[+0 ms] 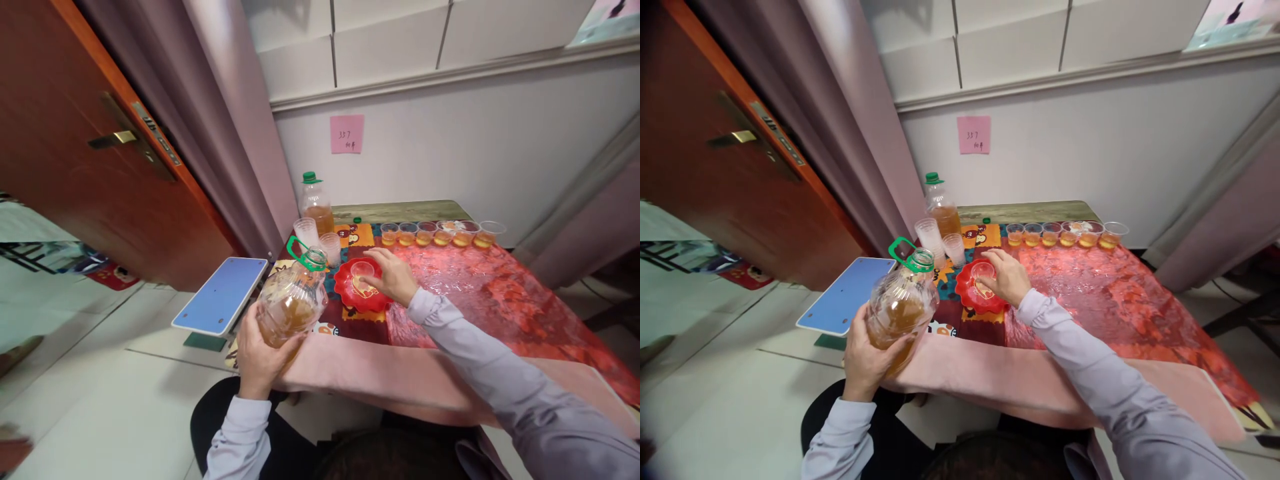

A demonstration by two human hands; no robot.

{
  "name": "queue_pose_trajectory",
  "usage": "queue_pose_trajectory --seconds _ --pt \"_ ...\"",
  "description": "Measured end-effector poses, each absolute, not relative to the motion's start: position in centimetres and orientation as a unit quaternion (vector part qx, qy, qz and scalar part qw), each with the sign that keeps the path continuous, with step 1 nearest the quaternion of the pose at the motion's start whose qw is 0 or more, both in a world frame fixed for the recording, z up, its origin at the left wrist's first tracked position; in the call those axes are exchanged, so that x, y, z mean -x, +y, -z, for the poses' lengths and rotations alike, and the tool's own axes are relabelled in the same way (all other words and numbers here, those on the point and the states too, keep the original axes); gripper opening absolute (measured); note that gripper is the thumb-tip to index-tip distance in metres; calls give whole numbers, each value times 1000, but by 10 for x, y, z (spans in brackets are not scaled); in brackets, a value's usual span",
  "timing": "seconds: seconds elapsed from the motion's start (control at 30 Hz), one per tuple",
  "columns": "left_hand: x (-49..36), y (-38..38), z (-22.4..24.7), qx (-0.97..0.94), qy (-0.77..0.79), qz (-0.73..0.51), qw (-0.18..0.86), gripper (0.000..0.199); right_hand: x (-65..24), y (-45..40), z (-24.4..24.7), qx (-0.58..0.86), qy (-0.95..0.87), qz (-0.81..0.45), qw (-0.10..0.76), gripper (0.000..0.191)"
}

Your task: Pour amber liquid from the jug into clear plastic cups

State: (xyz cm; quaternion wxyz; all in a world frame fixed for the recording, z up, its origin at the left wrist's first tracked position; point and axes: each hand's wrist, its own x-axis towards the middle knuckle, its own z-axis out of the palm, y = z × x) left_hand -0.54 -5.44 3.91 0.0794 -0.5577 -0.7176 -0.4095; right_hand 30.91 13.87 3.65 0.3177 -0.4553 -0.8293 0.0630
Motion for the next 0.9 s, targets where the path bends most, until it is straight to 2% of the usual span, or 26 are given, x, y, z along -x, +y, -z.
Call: queue_pose_trajectory --seconds 0.07,0.1,0.2,0.33,0.5,0.57,0.63,0.7,0.77,0.83,0.9 --pt "5 -54 -41 561 -716 409 77 112 -298 144 -26 493 -818 -91 283 79" --pt "4 -55 -42 561 -716 409 77 111 -294 147 -21 510 -813 -104 260 84" --pt "2 -55 -44 558 -719 407 80 110 -284 151 -10 540 -807 -118 207 76" --pt "1 -55 -45 558 -719 406 78 111 -286 149 -7 549 -806 -112 191 65" --pt "2 -55 -44 560 -718 406 76 112 -296 148 -8 552 -804 -118 186 74" --pt "2 -55 -44 559 -720 404 77 113 -296 144 -13 538 -803 -120 228 89" --pt "2 -56 -43 560 -721 402 77 113 -290 133 -21 503 -789 -129 328 97" --pt "2 -56 -42 564 -720 397 78 112 -277 113 -29 456 -747 -178 450 85" --pt "3 -57 -41 566 -721 391 82 110 -256 87 -30 409 -681 -290 533 61" --pt "4 -57 -40 563 -725 386 87 110 -231 61 -22 340 -631 -441 540 49" --pt "4 -58 -39 564 -727 382 88 110 -208 42 -7 258 -613 -558 496 55"
